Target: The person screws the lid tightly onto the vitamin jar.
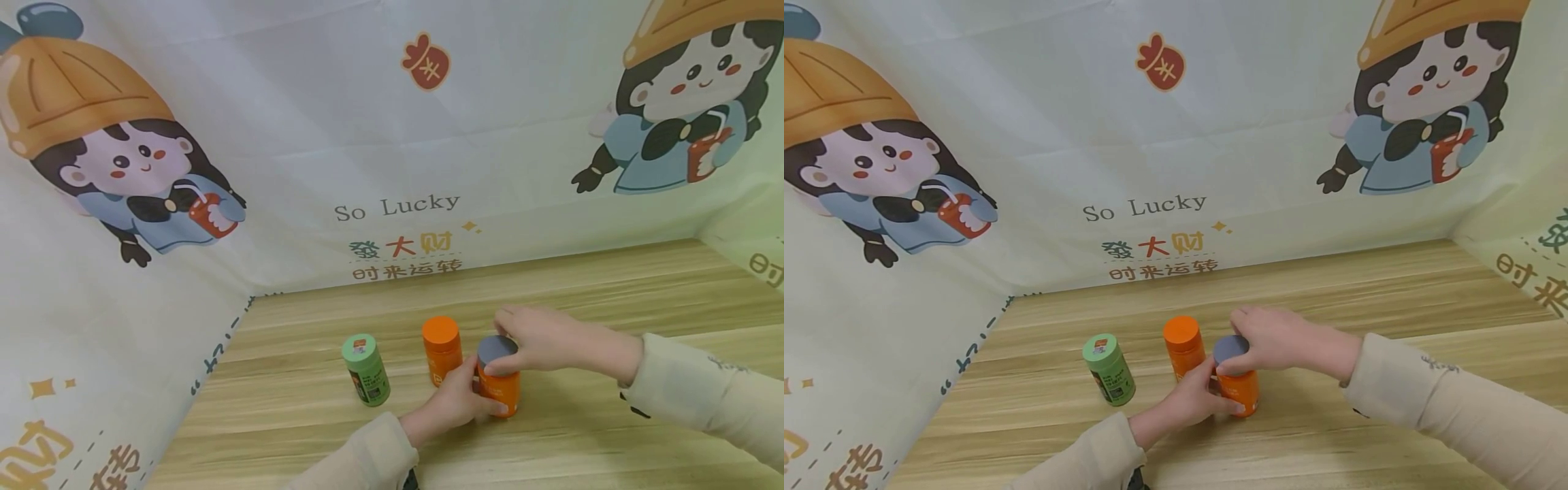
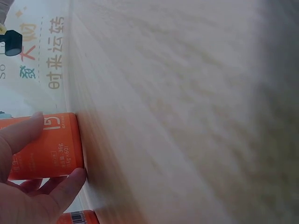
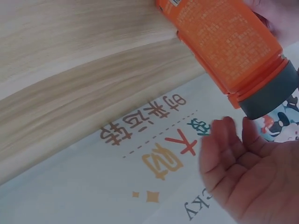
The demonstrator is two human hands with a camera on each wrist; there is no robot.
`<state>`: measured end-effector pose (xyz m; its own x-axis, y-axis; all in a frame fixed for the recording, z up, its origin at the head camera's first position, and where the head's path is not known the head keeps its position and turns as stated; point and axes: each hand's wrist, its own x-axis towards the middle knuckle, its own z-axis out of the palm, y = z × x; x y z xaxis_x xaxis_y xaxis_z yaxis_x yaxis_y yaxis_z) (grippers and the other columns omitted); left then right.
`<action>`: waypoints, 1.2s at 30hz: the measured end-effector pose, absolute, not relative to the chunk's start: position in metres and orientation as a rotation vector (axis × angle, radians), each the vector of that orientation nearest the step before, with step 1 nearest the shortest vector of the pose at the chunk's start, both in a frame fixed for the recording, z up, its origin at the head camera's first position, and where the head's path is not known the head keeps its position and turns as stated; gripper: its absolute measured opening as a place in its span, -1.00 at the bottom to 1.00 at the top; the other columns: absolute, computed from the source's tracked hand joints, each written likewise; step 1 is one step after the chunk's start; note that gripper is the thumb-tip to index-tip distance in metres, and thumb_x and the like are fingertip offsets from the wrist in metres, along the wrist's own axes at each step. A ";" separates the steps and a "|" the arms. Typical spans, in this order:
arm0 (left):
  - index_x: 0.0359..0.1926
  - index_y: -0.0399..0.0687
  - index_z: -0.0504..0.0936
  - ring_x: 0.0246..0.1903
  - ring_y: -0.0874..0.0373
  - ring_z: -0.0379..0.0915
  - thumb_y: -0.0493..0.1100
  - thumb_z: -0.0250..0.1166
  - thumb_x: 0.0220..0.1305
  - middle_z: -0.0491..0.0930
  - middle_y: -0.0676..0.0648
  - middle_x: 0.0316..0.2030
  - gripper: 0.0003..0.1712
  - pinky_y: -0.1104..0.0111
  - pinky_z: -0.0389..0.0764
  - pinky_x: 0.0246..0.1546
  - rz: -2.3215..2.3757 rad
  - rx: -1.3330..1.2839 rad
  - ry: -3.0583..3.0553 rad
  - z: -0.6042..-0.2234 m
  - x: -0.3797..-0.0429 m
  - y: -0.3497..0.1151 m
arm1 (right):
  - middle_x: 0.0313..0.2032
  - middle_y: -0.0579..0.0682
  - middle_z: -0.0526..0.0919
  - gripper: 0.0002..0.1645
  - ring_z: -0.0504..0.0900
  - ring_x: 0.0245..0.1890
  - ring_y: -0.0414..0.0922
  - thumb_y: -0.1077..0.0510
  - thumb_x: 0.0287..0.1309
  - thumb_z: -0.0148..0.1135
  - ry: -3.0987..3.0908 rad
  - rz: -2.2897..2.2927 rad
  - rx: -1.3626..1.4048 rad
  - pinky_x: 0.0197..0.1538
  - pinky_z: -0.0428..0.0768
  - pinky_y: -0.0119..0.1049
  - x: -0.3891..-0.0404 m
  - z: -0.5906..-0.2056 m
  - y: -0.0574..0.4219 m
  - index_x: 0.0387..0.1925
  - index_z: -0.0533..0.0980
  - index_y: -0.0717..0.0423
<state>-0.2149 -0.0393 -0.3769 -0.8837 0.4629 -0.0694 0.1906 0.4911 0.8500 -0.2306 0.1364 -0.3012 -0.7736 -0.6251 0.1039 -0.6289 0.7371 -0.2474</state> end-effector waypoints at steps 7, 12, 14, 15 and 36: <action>0.16 -0.04 0.33 -0.17 0.21 0.45 -0.26 0.44 -0.07 0.46 -0.01 0.02 -0.27 0.38 0.48 -0.13 1.349 0.559 2.455 -0.377 -0.214 -0.040 | -0.60 -0.13 0.36 -0.27 0.30 -0.64 -0.24 -0.50 -0.17 0.14 -2.996 0.359 0.939 -0.60 0.24 -0.41 -0.227 -0.296 0.137 -0.37 0.34 0.06; 0.16 -0.05 0.33 -0.17 0.20 0.45 -0.27 0.44 -0.07 0.45 -0.01 -0.01 -0.27 0.36 0.48 -0.13 1.343 0.558 2.453 -0.377 -0.214 -0.040 | -0.19 0.07 0.56 -0.22 0.56 -0.27 -0.06 -0.39 -0.01 0.11 -2.990 0.515 1.101 -0.25 0.54 -0.18 -0.231 -0.289 0.147 -0.08 0.40 0.20; 0.16 -0.05 0.33 -0.16 0.19 0.45 -0.27 0.44 -0.07 0.46 0.00 -0.01 -0.27 0.35 0.48 -0.11 1.342 0.554 2.454 -0.377 -0.215 -0.039 | 0.02 0.15 0.48 -0.28 0.52 -0.06 0.05 -0.22 0.09 0.16 -2.944 0.614 1.261 -0.06 0.51 -0.07 -0.233 -0.287 0.152 0.07 0.35 0.26; 0.16 -0.05 0.33 -0.16 0.19 0.46 -0.27 0.44 -0.07 0.46 0.00 -0.01 -0.27 0.34 0.48 -0.11 1.342 0.551 2.453 -0.377 -0.214 -0.039 | 0.08 0.17 0.43 -0.32 0.48 0.01 0.08 -0.11 0.13 0.18 -2.921 0.661 1.344 0.00 0.48 -0.04 -0.234 -0.286 0.155 0.13 0.31 0.26; 0.14 -0.05 0.33 -0.16 0.24 0.41 -0.24 0.44 -0.06 0.44 0.03 -0.02 -0.29 0.38 0.45 -0.13 1.341 0.560 2.456 -0.378 -0.215 -0.040 | 0.15 0.06 0.39 -0.49 0.38 0.11 0.00 0.13 0.16 0.17 -2.803 0.580 1.712 0.12 0.41 -0.10 -0.240 -0.288 0.157 0.15 0.36 0.12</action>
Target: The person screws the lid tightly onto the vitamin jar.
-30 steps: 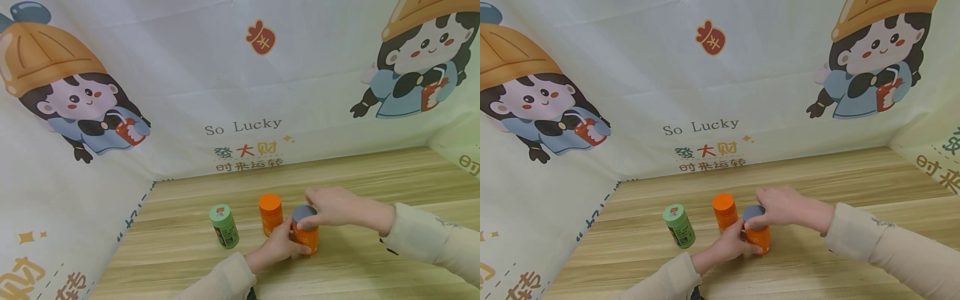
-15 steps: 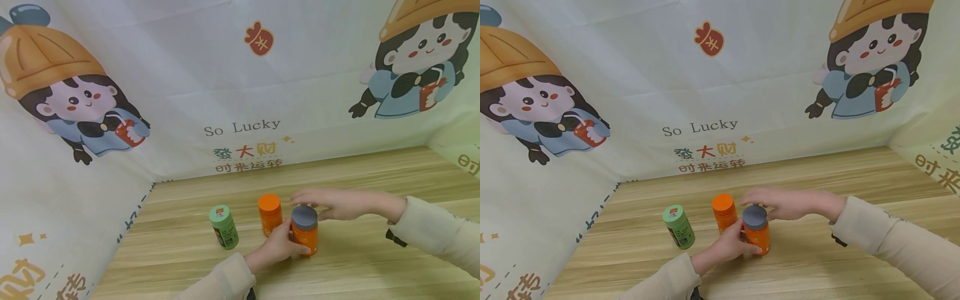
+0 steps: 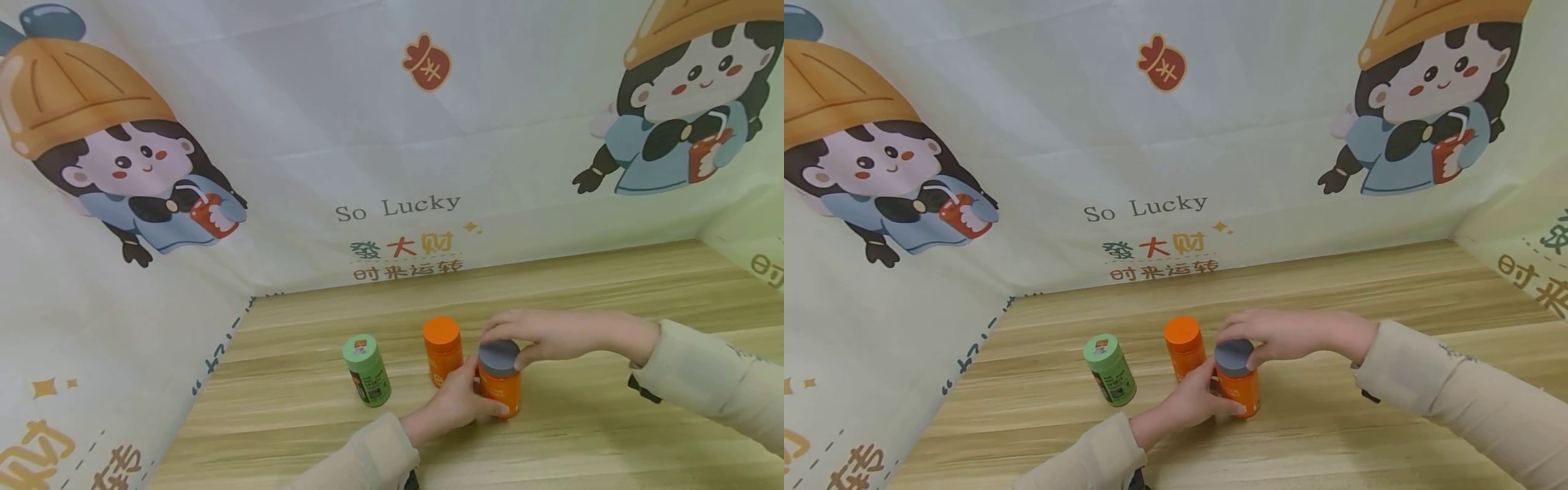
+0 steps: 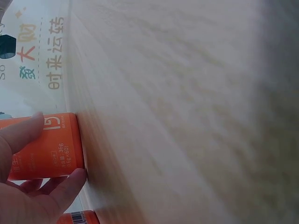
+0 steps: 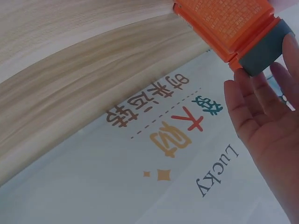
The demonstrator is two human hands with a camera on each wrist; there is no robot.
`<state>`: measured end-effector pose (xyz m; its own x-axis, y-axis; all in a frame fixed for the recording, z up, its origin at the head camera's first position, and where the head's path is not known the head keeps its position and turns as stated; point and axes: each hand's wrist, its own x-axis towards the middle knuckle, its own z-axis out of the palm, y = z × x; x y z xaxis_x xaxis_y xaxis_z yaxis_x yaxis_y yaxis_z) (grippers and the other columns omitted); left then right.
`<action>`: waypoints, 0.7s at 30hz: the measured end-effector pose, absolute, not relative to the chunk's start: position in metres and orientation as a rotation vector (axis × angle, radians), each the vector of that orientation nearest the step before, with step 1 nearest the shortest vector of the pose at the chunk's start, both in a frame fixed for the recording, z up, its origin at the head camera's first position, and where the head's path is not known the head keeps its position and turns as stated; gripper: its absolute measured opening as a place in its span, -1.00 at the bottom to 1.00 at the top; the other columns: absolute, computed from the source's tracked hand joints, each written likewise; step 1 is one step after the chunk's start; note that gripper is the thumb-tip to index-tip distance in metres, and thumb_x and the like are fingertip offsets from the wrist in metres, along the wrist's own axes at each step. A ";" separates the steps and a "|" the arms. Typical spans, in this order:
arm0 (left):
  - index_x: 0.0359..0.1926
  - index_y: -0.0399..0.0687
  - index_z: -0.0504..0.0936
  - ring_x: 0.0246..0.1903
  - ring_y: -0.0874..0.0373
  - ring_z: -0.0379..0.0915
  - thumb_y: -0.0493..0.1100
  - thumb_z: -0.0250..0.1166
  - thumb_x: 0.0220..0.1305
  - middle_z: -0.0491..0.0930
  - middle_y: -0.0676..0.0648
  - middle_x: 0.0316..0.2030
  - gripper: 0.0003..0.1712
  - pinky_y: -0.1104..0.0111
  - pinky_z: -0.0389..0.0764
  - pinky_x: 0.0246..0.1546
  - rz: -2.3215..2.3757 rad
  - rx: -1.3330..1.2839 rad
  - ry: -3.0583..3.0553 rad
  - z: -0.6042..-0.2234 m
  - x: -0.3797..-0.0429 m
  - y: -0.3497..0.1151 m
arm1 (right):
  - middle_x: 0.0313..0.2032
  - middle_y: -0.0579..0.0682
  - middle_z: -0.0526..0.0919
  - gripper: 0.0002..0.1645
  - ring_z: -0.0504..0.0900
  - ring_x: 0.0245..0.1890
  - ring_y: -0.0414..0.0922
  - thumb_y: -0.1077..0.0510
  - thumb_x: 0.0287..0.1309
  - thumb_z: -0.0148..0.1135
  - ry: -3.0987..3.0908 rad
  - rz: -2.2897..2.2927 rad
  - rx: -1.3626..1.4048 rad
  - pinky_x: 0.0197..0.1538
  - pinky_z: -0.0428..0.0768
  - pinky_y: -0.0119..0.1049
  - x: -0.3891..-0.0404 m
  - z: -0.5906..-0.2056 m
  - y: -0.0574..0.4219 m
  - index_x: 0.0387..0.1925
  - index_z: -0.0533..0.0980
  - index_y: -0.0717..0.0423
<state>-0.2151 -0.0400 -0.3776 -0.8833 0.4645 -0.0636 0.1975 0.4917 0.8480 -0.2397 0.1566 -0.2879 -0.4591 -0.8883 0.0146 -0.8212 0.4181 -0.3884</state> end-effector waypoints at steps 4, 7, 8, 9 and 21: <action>0.14 -0.05 0.33 -0.17 0.24 0.42 -0.24 0.44 -0.06 0.45 0.02 -0.02 -0.29 0.40 0.46 -0.13 1.343 0.565 2.451 -0.377 -0.215 -0.040 | 0.10 0.03 0.39 -0.43 0.41 0.05 -0.06 0.03 0.13 0.19 2.523 -0.474 -1.434 0.09 0.43 -0.14 -0.240 -0.289 0.152 0.14 0.37 0.18; 0.15 -0.05 0.32 -0.17 0.24 0.43 -0.25 0.44 -0.06 0.45 0.02 -0.02 -0.28 0.40 0.46 -0.13 1.347 0.567 2.452 -0.377 -0.215 -0.040 | 0.04 -0.01 0.41 -0.41 0.43 -0.02 -0.13 -0.03 0.11 0.21 2.560 -0.459 -1.395 0.05 0.46 -0.21 -0.240 -0.291 0.150 0.11 0.39 0.20; 0.15 -0.04 0.32 -0.17 0.24 0.43 -0.25 0.44 -0.06 0.45 0.02 -0.02 -0.28 0.40 0.47 -0.13 1.348 0.566 2.451 -0.377 -0.215 -0.040 | 0.02 -0.03 0.41 -0.42 0.43 -0.04 -0.16 -0.04 0.10 0.21 2.572 -0.455 -1.383 0.03 0.46 -0.24 -0.240 -0.292 0.149 0.10 0.40 0.19; 0.15 -0.04 0.32 -0.16 0.24 0.43 -0.25 0.44 -0.06 0.44 0.02 -0.02 -0.27 0.39 0.47 -0.12 1.351 0.565 2.449 -0.377 -0.215 -0.040 | -0.01 -0.04 0.41 -0.42 0.43 -0.08 -0.19 -0.06 0.10 0.21 2.584 -0.450 -1.381 -0.01 0.47 -0.26 -0.239 -0.292 0.148 0.08 0.41 0.20; 0.18 -0.01 0.30 -0.15 0.23 0.44 -0.25 0.45 -0.08 0.44 0.03 0.00 -0.24 0.39 0.48 -0.11 1.351 0.552 2.447 -0.377 -0.214 -0.040 | -0.35 -0.12 0.44 -0.40 0.37 -0.45 -0.27 -0.26 0.02 0.21 2.706 -0.443 -1.253 -0.41 0.38 -0.45 -0.237 -0.292 0.141 -0.16 0.43 0.17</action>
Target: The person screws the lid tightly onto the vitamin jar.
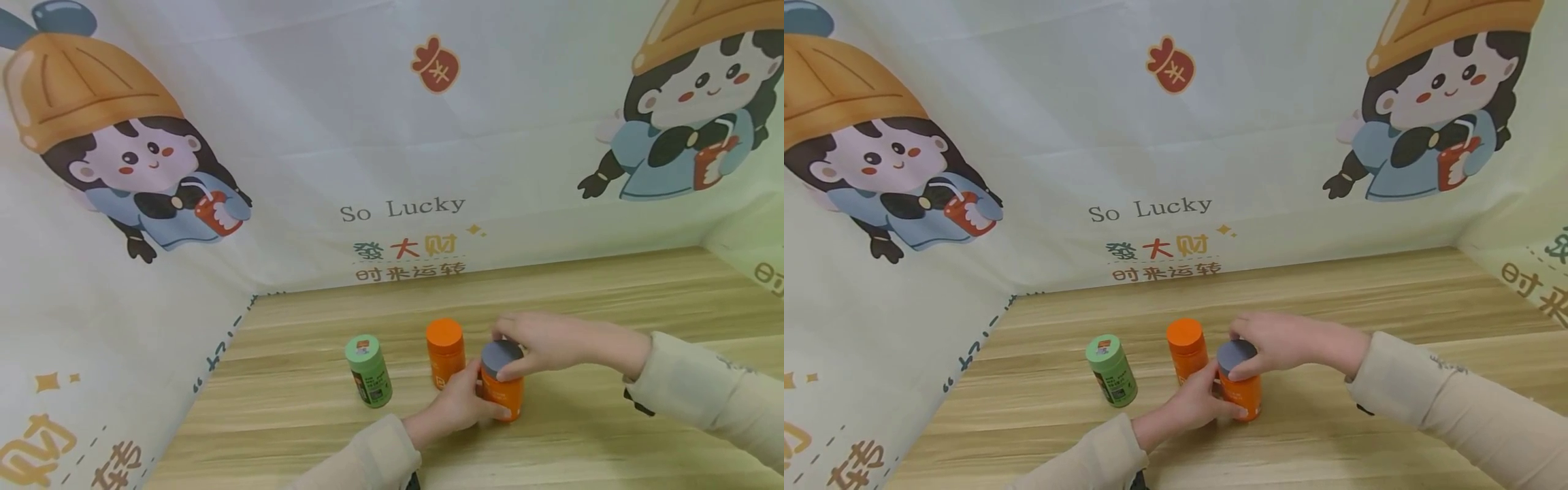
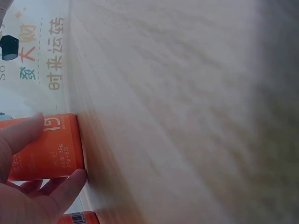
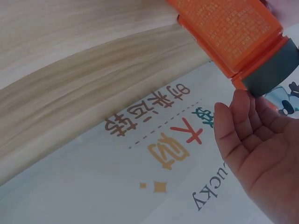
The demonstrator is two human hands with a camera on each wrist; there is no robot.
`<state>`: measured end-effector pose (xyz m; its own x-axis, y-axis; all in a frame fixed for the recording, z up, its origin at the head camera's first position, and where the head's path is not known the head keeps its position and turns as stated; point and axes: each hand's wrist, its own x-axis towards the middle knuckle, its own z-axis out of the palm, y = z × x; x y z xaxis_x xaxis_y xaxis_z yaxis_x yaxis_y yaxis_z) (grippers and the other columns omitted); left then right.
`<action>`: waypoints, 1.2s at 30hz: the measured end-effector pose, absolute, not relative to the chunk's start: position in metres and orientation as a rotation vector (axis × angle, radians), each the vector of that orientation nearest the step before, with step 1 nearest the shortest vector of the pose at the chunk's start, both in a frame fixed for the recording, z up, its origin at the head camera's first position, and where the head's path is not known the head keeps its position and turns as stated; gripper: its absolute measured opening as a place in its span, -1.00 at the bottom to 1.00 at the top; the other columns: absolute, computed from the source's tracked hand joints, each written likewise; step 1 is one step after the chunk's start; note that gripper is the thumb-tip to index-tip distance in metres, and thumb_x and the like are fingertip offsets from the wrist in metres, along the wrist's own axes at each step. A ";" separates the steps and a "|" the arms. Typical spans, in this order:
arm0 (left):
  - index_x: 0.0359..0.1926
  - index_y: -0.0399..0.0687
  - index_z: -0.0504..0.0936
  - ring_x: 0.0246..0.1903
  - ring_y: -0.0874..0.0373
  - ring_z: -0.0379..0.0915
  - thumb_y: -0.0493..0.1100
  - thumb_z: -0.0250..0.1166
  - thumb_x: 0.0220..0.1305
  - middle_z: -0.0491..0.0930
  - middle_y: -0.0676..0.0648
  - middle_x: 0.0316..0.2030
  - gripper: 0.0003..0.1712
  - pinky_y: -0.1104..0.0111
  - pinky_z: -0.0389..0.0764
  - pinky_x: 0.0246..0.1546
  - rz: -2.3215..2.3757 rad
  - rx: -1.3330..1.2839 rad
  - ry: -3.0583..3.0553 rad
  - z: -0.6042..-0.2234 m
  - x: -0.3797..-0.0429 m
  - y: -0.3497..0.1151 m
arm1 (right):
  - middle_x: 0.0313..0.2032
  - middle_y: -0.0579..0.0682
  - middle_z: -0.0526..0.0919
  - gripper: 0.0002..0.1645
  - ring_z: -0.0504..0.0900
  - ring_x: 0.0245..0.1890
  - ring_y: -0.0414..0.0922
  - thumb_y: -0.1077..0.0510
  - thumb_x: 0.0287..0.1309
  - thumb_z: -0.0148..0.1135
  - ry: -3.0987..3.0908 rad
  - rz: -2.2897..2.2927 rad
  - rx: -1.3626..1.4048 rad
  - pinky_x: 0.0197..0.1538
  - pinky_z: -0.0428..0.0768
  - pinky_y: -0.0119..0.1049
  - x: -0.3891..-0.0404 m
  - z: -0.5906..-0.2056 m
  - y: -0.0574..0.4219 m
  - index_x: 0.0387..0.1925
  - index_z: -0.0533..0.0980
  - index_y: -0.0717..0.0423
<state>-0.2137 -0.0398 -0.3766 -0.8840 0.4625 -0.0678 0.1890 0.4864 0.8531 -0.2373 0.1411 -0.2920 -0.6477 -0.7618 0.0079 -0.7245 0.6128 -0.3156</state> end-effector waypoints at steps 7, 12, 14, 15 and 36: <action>0.12 -0.03 0.34 -0.12 0.21 0.46 -0.27 0.44 -0.07 0.48 -0.02 0.02 -0.30 0.41 0.49 -0.12 1.383 0.557 2.431 -0.376 -0.211 -0.038 | -0.59 -0.15 0.31 -0.44 0.25 -0.61 -0.28 -0.33 -0.03 0.20 2.789 -0.444 -1.132 -0.55 0.21 -0.46 -0.236 -0.297 0.139 -0.40 0.28 0.04; 0.10 -0.04 0.34 -0.13 0.23 0.46 -0.27 0.44 -0.07 0.49 -0.01 0.01 -0.32 0.43 0.48 -0.12 1.370 0.561 2.443 -0.376 -0.210 -0.038 | -0.62 -0.13 0.31 -0.39 0.25 -0.65 -0.25 -0.40 -0.06 0.16 2.844 -0.364 -1.052 -0.58 0.19 -0.44 -0.232 -0.296 0.135 -0.44 0.26 0.03; 0.11 -0.05 0.34 -0.13 0.23 0.45 -0.27 0.44 -0.06 0.49 -0.01 0.01 -0.32 0.43 0.48 -0.12 1.367 0.564 2.446 -0.376 -0.210 -0.038 | -0.63 -0.13 0.32 -0.36 0.27 -0.66 -0.24 -0.44 -0.07 0.14 2.880 -0.312 -1.015 -0.60 0.19 -0.43 -0.231 -0.296 0.132 -0.44 0.28 0.04; 0.11 -0.05 0.34 -0.12 0.23 0.45 -0.27 0.44 -0.06 0.49 -0.01 0.01 -0.32 0.43 0.48 -0.12 1.365 0.565 2.448 -0.376 -0.210 -0.038 | -0.63 -0.13 0.33 -0.34 0.27 -0.66 -0.24 -0.45 -0.09 0.13 2.900 -0.290 -0.995 -0.61 0.19 -0.42 -0.230 -0.296 0.130 -0.44 0.29 0.05; 0.13 -0.10 0.31 -0.07 0.15 0.47 -0.25 0.45 -0.08 0.49 -0.04 0.01 -0.28 0.35 0.49 -0.06 1.344 0.547 2.469 -0.375 -0.210 -0.041 | 0.21 0.04 0.32 -0.38 0.34 0.18 0.02 0.19 0.04 0.28 2.479 -0.336 -1.422 0.14 0.39 -0.11 -0.239 -0.274 0.147 0.18 0.36 0.05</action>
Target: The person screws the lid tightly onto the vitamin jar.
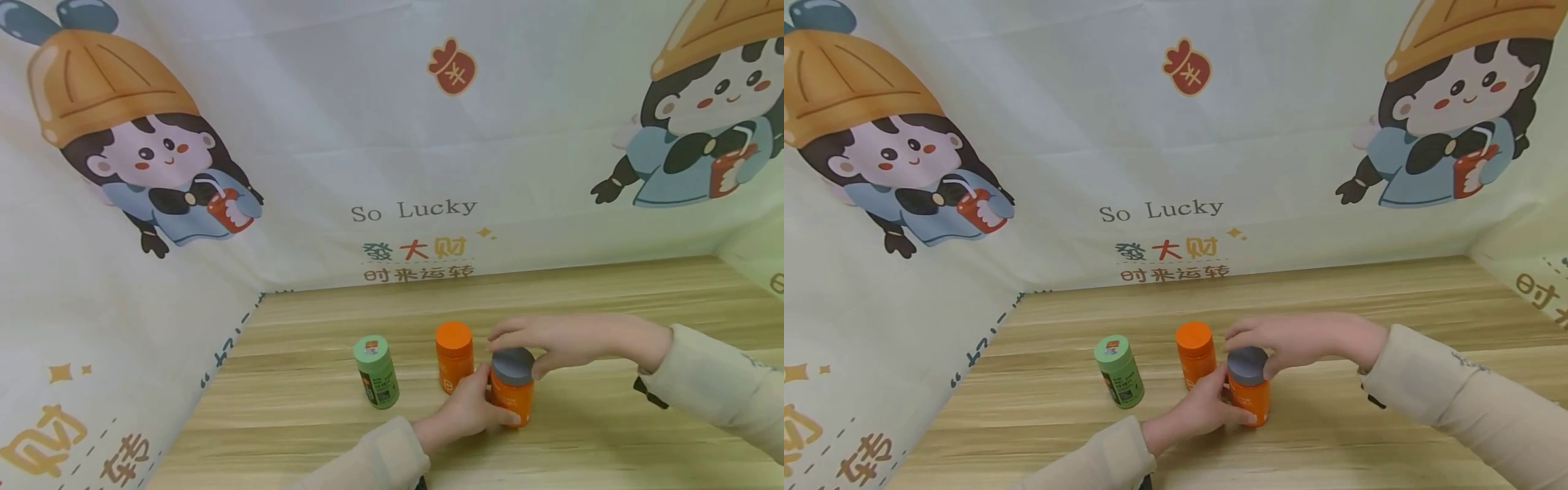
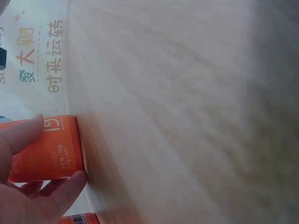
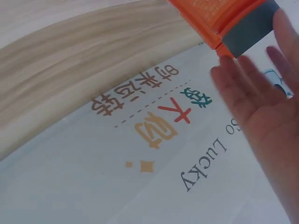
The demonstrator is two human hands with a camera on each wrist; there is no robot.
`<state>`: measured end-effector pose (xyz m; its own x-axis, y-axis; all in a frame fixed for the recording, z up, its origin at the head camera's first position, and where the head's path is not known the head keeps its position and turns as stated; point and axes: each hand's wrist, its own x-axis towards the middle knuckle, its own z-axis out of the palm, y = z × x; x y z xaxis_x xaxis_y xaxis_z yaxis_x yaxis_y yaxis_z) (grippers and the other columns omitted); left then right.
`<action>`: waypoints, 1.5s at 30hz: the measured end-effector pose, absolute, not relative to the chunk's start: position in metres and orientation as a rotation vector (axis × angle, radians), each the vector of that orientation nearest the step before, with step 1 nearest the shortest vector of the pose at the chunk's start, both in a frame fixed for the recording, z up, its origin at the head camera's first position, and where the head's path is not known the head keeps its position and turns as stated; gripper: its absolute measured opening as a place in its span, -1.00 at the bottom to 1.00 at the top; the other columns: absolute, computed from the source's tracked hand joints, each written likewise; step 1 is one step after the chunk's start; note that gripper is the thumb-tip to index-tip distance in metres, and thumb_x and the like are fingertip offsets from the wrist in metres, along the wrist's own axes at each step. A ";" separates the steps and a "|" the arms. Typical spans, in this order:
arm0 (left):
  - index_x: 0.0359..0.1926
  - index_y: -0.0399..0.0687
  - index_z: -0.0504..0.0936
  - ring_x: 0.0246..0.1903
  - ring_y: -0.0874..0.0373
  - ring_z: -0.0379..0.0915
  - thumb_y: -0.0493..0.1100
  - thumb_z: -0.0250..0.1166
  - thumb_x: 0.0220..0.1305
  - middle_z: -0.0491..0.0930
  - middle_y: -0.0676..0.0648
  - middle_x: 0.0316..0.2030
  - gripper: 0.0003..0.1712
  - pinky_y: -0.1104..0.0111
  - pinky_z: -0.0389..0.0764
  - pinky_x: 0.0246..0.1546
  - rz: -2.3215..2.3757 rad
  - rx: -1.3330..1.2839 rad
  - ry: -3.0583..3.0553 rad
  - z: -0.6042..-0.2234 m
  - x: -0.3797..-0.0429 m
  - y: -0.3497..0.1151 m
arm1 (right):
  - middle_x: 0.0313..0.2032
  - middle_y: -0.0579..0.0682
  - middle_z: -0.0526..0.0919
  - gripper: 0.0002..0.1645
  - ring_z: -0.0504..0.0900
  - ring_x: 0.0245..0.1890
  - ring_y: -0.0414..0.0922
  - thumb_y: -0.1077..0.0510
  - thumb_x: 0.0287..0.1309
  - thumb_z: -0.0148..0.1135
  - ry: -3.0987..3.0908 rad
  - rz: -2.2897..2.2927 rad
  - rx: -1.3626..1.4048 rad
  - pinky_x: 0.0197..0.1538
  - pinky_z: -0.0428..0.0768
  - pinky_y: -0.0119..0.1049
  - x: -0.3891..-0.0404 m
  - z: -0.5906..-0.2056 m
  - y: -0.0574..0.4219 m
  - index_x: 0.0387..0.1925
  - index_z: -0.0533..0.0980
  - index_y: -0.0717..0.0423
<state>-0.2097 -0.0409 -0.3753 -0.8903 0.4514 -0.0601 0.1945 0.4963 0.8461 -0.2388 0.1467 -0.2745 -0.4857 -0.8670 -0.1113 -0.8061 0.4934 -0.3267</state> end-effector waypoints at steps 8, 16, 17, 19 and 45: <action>0.15 -0.11 0.29 -0.14 0.22 0.46 -0.23 0.46 -0.08 0.50 -0.04 -0.01 -0.24 0.40 0.48 -0.13 1.325 0.532 2.490 -0.375 -0.210 -0.041 | 0.22 0.06 0.34 -0.44 0.33 0.20 0.04 0.31 0.08 0.20 2.410 -0.327 -1.505 0.13 0.42 -0.12 -0.239 -0.273 0.148 0.15 0.42 -0.04; 0.14 -0.05 0.31 -0.08 0.18 0.46 -0.24 0.46 -0.09 0.48 -0.01 0.00 -0.25 0.37 0.47 -0.08 1.334 0.550 2.487 -0.375 -0.211 -0.041 | 0.13 0.05 0.41 -0.51 0.40 0.11 -0.01 0.25 0.07 0.23 2.424 -0.325 -1.560 0.09 0.46 -0.19 -0.240 -0.274 0.146 0.10 0.45 0.05; 0.15 -0.05 0.31 -0.08 0.18 0.46 -0.24 0.46 -0.09 0.48 0.00 0.00 -0.25 0.37 0.47 -0.07 1.331 0.551 2.489 -0.375 -0.211 -0.041 | 0.12 0.03 0.41 -0.52 0.41 0.09 -0.04 0.23 0.07 0.23 2.432 -0.326 -1.543 0.08 0.46 -0.22 -0.240 -0.274 0.146 0.09 0.45 0.07; 0.14 -0.05 0.32 -0.08 0.17 0.46 -0.24 0.46 -0.09 0.47 0.01 -0.01 -0.25 0.36 0.47 -0.07 1.330 0.552 2.488 -0.375 -0.211 -0.041 | 0.11 0.04 0.42 -0.52 0.42 0.07 -0.06 0.17 0.09 0.23 2.448 -0.330 -1.514 0.07 0.47 -0.23 -0.241 -0.274 0.145 0.09 0.44 0.11; 0.22 0.02 0.26 -0.05 0.20 0.45 -0.22 0.44 -0.06 0.46 0.01 0.07 -0.19 0.35 0.47 -0.05 1.345 0.544 2.440 -0.376 -0.210 -0.041 | -0.64 -0.19 0.24 -0.40 0.19 -0.68 -0.29 -0.44 -0.02 0.07 2.859 -0.137 -1.231 -0.61 0.13 -0.46 -0.235 -0.291 0.132 -0.47 0.26 -0.01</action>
<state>-0.2104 -0.0411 -0.3758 -0.8826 0.4634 -0.0791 0.1805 0.4895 0.8531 -0.2352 0.1324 -0.2909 -0.6873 -0.7262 0.0112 -0.7240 0.6838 -0.0906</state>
